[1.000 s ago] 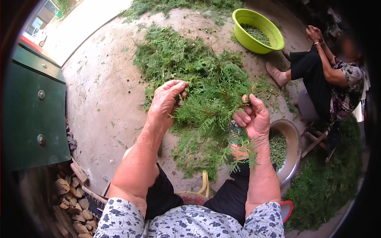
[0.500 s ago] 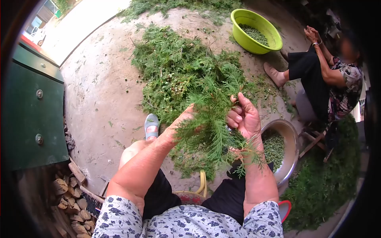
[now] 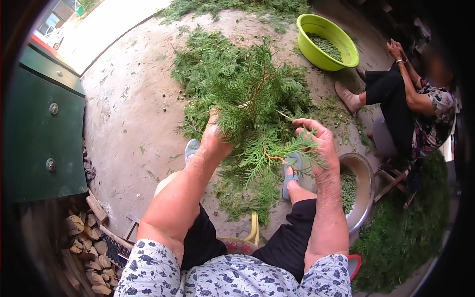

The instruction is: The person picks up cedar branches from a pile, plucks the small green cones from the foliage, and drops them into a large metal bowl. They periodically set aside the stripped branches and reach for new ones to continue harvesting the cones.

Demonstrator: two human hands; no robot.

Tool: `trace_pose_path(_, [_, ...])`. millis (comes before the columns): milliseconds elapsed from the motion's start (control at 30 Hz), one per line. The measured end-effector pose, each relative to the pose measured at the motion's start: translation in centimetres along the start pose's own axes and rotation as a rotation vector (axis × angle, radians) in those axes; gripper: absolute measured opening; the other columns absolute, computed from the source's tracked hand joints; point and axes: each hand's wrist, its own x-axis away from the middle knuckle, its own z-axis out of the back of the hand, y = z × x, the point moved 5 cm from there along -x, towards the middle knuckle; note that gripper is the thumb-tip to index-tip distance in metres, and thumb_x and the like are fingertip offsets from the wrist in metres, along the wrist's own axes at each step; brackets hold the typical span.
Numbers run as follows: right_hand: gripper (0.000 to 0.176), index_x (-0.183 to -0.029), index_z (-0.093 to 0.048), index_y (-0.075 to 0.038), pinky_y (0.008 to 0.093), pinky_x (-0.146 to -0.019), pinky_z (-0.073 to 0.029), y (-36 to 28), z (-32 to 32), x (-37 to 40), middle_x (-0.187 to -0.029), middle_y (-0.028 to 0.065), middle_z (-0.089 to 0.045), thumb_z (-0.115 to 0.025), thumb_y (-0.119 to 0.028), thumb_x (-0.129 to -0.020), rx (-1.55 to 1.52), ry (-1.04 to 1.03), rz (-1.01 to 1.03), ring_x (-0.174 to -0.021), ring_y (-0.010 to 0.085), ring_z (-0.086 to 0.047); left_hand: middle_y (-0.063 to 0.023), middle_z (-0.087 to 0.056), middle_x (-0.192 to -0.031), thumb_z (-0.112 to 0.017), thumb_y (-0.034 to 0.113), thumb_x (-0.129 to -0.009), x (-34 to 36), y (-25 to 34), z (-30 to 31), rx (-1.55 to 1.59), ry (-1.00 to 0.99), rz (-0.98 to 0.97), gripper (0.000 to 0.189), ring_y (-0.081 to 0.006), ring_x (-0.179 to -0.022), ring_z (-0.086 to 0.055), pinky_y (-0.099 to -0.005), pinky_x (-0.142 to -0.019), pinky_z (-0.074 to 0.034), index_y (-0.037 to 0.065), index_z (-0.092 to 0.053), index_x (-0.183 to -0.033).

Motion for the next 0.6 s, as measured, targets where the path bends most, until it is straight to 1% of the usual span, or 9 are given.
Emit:
trace_pose_path(67, [0.024, -0.099, -0.062, -0.001, 0.0166, -0.06, -0.039, 0.4, -1.5, 0.4, -0.077, -0.0053, -0.056, -0.065, -0.013, -0.078, 0.174, -0.144, 0.042, -0.067, 0.0026, -0.048, -0.0078, -0.052, -0.123, -0.041, 0.018, -0.089, -0.1, -0.3, 0.4, 0.015, 0.014, 0.138, 0.034, -0.0244, -0.121, -0.038, -0.0473, -0.103, -0.023, 0.011, -0.049, -0.122])
trace_pose_path(100, [0.031, -0.1, -0.061, 0.001, 0.0192, -0.062, -0.04, 0.4, -2.3, 0.4, -0.077, -0.0036, -0.056, -0.068, -0.013, -0.074, 0.348, -0.162, 0.133, -0.07, 0.0053, -0.048, -0.0098, -0.053, -0.12, -0.041, 0.021, -0.091, -0.1, -2.4, 1.1, -0.173, 0.243, 0.58, 0.034, -0.0271, -0.117, -0.043, -0.0472, -0.1, -0.03, 0.008, -0.049, -0.121])
trace_pose_path(133, [0.033, -0.099, -0.061, 0.001, 0.0219, -0.063, -0.04, 0.6, -3.0, 0.6, -0.077, -0.0019, -0.055, -0.07, -0.012, -0.071, 0.429, -0.194, 0.173, -0.07, 0.0075, -0.047, -0.0098, -0.053, -0.12, -0.041, 0.021, -0.091, 0.2, -1.9, 1.0, -0.173, 0.243, 0.58, 0.034, -0.0271, -0.117, -0.043, -0.0472, -0.1, -0.03, 0.008, -0.049, -0.121])
trace_pose_path(200, [0.035, -0.099, -0.061, 0.001, 0.025, -0.063, -0.041, 1.0, -4.5, 0.9, -0.076, 0.0003, -0.054, -0.07, -0.013, -0.069, 0.632, -0.183, 0.217, -0.068, 0.0099, -0.047, -0.0119, -0.054, -0.117, -0.044, 0.025, -0.091, -0.2, 2.8, -0.7, 0.639, 0.387, 0.68, 0.036, -0.028, -0.108, -0.05, -0.0458, -0.093, -0.039, 0.005, -0.048, -0.121])
trace_pose_path(233, [0.037, -0.1, -0.061, 0.001, 0.0274, -0.063, -0.042, 1.3, -5.0, 1.0, -0.075, 0.0051, -0.055, -0.07, -0.016, -0.069, 0.697, -0.142, 0.334, -0.067, 0.0129, -0.05, -0.0138, -0.055, -0.114, -0.048, 0.027, -0.09, 1.0, -1.8, -0.3, 0.951, 0.48, 0.83, 0.038, -0.0275, -0.1, -0.055, -0.0431, -0.086, -0.046, 0.002, -0.048, -0.118])
trace_pose_path(267, [0.037, -0.1, -0.061, 0.001, 0.0274, -0.063, -0.042, 1.4, -5.3, 1.0, -0.075, 0.0051, -0.055, -0.07, -0.016, -0.069, 0.695, -0.141, 0.331, -0.067, 0.0129, -0.05, -0.0138, -0.055, -0.114, -0.048, 0.027, -0.09, 1.3, -2.1, -0.2, 0.95, 0.48, 0.833, 0.038, -0.0275, -0.1, -0.055, -0.0431, -0.086, -0.046, 0.002, -0.048, -0.118])
trace_pose_path(333, [0.04, -0.101, -0.061, 0.002, 0.0294, -0.064, -0.044, 1.6, -6.0, 1.1, -0.081, 0.011, -0.059, -0.071, -0.021, -0.069, 0.859, -0.162, 0.36, -0.069, 0.0171, -0.054, -0.0138, -0.056, -0.113, -0.05, 0.025, -0.089, 0.9, -1.1, -0.1, 1.038, 0.267, 0.527, 0.038, -0.0262, -0.1, -0.055, -0.0415, -0.086, -0.046, 0.001, -0.047, -0.119])
trace_pose_path(467, [0.04, -0.095, -0.062, 0.003, 0.0312, -0.063, -0.045, 2.3, -6.2, 0.7, -0.08, 0.0154, -0.06, -0.071, -0.027, -0.072, 0.698, -0.168, 0.376, -0.071, 0.0223, -0.059, -0.0129, -0.055, -0.113, -0.051, 0.024, -0.089, 0.4, 0.0, -1.1, 0.984, 0.305, 0.635, 0.038, -0.0257, -0.1, -0.055, -0.0404, -0.086, -0.046, 0.0, -0.047, -0.118])
trace_pose_path(600, [0.029, -0.086, -0.058, 0.007, 0.0322, -0.061, -0.043, 2.4, -6.6, 0.6, -0.071, 0.0139, -0.058, -0.064, -0.021, -0.078, 0.821, -0.157, 0.292, -0.065, 0.0175, -0.054, -0.0127, -0.057, -0.11, -0.054, 0.022, -0.087, 1.0, 0.7, -1.2, 0.895, 0.413, 0.684, 0.033, -0.0249, -0.096, -0.057, -0.0377, -0.082, -0.049, 0.004, -0.05, -0.115])
